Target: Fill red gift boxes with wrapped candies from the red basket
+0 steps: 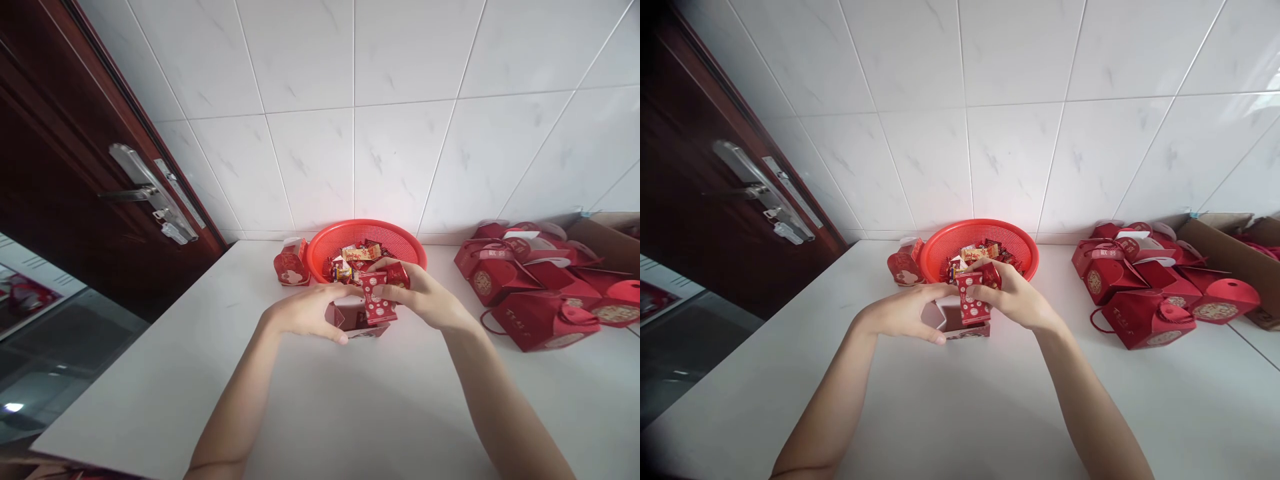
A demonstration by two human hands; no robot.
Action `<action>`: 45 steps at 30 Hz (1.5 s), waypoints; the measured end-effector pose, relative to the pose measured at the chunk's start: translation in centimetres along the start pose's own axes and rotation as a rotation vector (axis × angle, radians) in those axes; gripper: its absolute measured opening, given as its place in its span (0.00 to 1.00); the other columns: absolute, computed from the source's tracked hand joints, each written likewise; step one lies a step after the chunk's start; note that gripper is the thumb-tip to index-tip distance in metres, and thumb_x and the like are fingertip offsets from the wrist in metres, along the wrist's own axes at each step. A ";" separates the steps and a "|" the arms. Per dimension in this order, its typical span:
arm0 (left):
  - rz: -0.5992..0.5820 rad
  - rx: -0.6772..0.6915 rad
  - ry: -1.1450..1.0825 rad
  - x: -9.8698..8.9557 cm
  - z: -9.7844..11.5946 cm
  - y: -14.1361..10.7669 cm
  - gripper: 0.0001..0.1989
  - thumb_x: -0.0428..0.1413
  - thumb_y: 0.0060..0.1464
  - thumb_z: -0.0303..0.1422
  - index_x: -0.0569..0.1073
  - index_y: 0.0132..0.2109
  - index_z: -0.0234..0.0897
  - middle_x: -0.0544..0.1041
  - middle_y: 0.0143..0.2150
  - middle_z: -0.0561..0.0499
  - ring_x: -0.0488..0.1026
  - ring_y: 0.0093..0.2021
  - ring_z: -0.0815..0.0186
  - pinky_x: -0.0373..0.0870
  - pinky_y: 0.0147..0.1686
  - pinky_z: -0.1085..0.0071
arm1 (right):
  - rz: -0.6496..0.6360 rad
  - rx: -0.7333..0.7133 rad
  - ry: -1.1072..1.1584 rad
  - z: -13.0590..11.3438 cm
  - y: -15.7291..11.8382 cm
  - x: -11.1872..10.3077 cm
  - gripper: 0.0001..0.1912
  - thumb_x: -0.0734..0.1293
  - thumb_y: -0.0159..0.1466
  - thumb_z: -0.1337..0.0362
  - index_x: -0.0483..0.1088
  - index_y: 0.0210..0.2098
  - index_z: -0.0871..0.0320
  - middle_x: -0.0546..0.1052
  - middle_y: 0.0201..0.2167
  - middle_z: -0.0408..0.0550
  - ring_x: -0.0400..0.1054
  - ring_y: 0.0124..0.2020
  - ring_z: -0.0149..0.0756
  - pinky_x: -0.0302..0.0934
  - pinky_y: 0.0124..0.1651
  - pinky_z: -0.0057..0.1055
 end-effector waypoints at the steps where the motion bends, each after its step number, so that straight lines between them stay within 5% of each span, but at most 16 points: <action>1: 0.001 -0.003 0.001 0.0 0.0 0.0 0.44 0.70 0.44 0.42 0.65 0.68 0.49 0.70 0.66 0.47 0.67 0.65 0.49 0.64 0.62 0.58 | -0.005 -0.026 -0.031 -0.1 0.0 0.1 0.13 0.69 0.63 0.58 0.72 0.45 0.58 0.78 0.38 0.48 0.73 0.39 0.38 0.69 0.40 0.33; 8: 0.002 -0.039 0.009 -0.1 -0.2 0.3 0.43 0.70 0.44 0.40 0.66 0.67 0.47 0.72 0.64 0.47 0.69 0.63 0.49 0.66 0.59 0.59 | 0.030 -0.208 -0.401 -0.4 -0.2 1.7 0.06 0.68 0.65 0.67 0.74 0.42 0.55 0.79 0.37 0.46 0.72 0.35 0.35 0.65 0.37 0.29; 17: -0.054 0.038 -0.142 -0.4 0.3 0.7 0.35 0.69 0.44 0.34 0.70 0.61 0.47 0.76 0.59 0.52 0.72 0.60 0.55 0.68 0.57 0.64 | -0.041 -0.298 -0.689 0.4 0.0 3.8 0.12 0.62 0.65 0.76 0.72 0.41 0.55 0.74 0.38 0.48 0.68 0.32 0.33 0.62 0.33 0.29; 25: -0.030 -0.027 -0.079 -0.2 -0.3 0.3 0.42 0.69 0.45 0.37 0.64 0.67 0.56 0.67 0.69 0.57 0.64 0.67 0.51 0.64 0.62 0.61 | 0.000 -0.170 -0.262 -0.7 -0.9 1.6 0.12 0.63 0.57 0.70 0.57 0.39 0.53 0.69 0.30 0.39 0.64 0.22 0.29 0.56 0.25 0.27; 31: -0.063 0.038 -0.056 -0.1 0.1 0.4 0.43 0.69 0.45 0.38 0.64 0.68 0.54 0.66 0.70 0.54 0.62 0.69 0.50 0.59 0.66 0.58 | 0.076 -0.052 0.008 -0.9 -0.9 0.6 0.02 0.59 0.57 0.66 0.58 0.31 0.54 0.67 0.22 0.38 0.66 0.22 0.32 0.58 0.26 0.28; 39: -0.055 0.051 -0.071 -0.2 -0.1 0.6 0.42 0.69 0.44 0.38 0.66 0.67 0.52 0.67 0.69 0.53 0.61 0.69 0.53 0.58 0.66 0.60 | 0.286 -0.198 -0.260 -1.5 -0.6 -0.3 0.05 0.68 0.59 0.63 0.70 0.29 0.58 0.74 0.26 0.43 0.64 0.27 0.31 0.58 0.30 0.27; 45: -0.018 -0.036 -0.008 -0.2 -0.6 0.5 0.46 0.70 0.43 0.40 0.63 0.69 0.51 0.68 0.68 0.50 0.65 0.67 0.50 0.64 0.61 0.61 | 0.146 -0.183 -0.308 -1.3 -1.0 0.3 0.04 0.69 0.60 0.64 0.70 0.30 0.57 0.76 0.28 0.43 0.67 0.27 0.32 0.62 0.31 0.28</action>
Point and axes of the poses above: each hand's wrist, its own y-axis towards the middle knuckle, its own x-axis out of the palm, z = x × y, the point moved 4 cm from there along y, towards the middle knuckle
